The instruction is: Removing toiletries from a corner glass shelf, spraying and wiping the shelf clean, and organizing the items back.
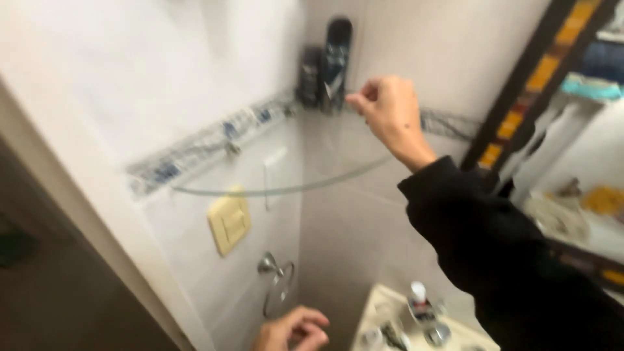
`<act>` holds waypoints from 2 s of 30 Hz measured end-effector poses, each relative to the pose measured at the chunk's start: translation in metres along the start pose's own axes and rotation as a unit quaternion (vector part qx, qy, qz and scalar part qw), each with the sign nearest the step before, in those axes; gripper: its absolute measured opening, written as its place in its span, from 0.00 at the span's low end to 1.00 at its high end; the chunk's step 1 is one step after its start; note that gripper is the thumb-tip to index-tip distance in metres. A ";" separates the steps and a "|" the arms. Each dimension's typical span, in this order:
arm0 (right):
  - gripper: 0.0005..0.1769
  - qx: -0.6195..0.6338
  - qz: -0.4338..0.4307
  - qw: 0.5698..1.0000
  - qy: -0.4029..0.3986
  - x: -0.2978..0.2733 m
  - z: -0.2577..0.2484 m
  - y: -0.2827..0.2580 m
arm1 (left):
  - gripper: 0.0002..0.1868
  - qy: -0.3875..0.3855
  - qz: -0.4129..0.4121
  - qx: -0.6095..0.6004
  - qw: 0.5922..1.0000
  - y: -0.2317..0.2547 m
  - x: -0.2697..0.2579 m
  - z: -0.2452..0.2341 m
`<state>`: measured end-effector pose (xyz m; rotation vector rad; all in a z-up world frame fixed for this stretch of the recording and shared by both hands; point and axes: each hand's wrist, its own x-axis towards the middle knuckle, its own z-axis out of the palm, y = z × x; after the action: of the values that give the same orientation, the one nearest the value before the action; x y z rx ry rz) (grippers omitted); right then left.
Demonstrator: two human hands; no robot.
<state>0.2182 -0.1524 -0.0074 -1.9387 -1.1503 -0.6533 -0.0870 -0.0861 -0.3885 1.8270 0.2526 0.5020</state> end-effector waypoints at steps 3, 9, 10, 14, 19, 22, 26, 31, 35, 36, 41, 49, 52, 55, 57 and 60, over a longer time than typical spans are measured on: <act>0.05 -0.021 -0.071 0.996 0.051 -0.053 -0.032 -0.010 | 0.08 -0.017 -0.085 -0.007 0.996 0.046 -0.008 -0.003; 0.08 0.008 0.011 1.000 -0.016 -0.190 -0.087 -0.025 | 0.12 -0.043 -0.222 0.131 0.965 0.115 -0.019 0.012; 0.08 0.007 0.023 0.999 -0.024 -0.213 -0.085 -0.014 | 0.12 -0.053 -0.232 0.130 0.963 0.106 -0.021 0.019; 0.03 0.033 0.215 0.971 -0.101 -0.311 -0.069 0.023 | 0.14 -0.084 -0.204 0.171 0.960 0.059 -0.030 0.048; 0.07 0.030 0.368 0.910 -0.191 -0.438 -0.032 0.054 | 0.15 -0.147 -0.164 0.212 0.952 -0.031 -0.047 0.089; 0.06 0.077 0.422 0.877 -0.217 -0.495 -0.011 0.058 | 0.25 -0.183 -0.172 0.225 0.941 -0.072 -0.055 0.112; 0.05 0.098 0.437 0.860 -0.247 -0.550 0.017 0.065 | 0.32 -0.223 -0.188 0.252 0.923 -0.074 -0.058 0.128; 0.16 0.126 0.445 0.846 -0.266 -0.562 0.043 0.060 | 0.32 -0.239 -0.185 0.245 0.921 -0.097 -0.062 0.147; 0.26 0.106 0.412 0.853 -0.301 -0.558 0.056 0.051 | 0.27 -0.235 -0.206 0.254 0.915 -0.102 -0.064 0.154; 0.29 0.095 0.399 0.858 -0.309 -0.556 0.059 0.047 | 0.23 -0.239 -0.224 0.251 0.911 -0.097 -0.064 0.152; 0.21 0.061 0.385 0.859 -0.333 -0.548 0.068 0.038 | 0.21 -0.225 -0.240 0.253 0.910 -0.092 -0.066 0.152; 0.15 0.056 0.377 0.866 -0.323 -0.533 0.068 0.030 | 0.22 -0.199 -0.232 0.259 0.916 -0.093 -0.070 0.141; 0.14 0.103 0.309 0.914 -0.243 -0.523 0.065 0.024 | 0.23 -0.113 -0.148 0.231 0.955 -0.113 -0.076 0.138; 0.13 0.113 0.279 0.923 -0.240 -0.506 0.061 0.021 | 0.26 -0.107 -0.092 0.194 0.971 -0.116 -0.072 0.129; 0.13 0.136 0.290 0.911 -0.261 -0.494 0.060 0.023 | 0.32 -0.121 -0.126 0.152 0.973 -0.102 -0.065 0.118; 0.13 0.168 0.304 0.900 -0.263 -0.471 0.051 0.020 | 0.32 -0.125 -0.092 0.047 0.987 -0.077 -0.063 0.092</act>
<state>0.0212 -0.3468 -0.3929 -2.0538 -0.7968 0.4047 -0.0939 -0.1673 -0.4972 1.9151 0.2735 0.1321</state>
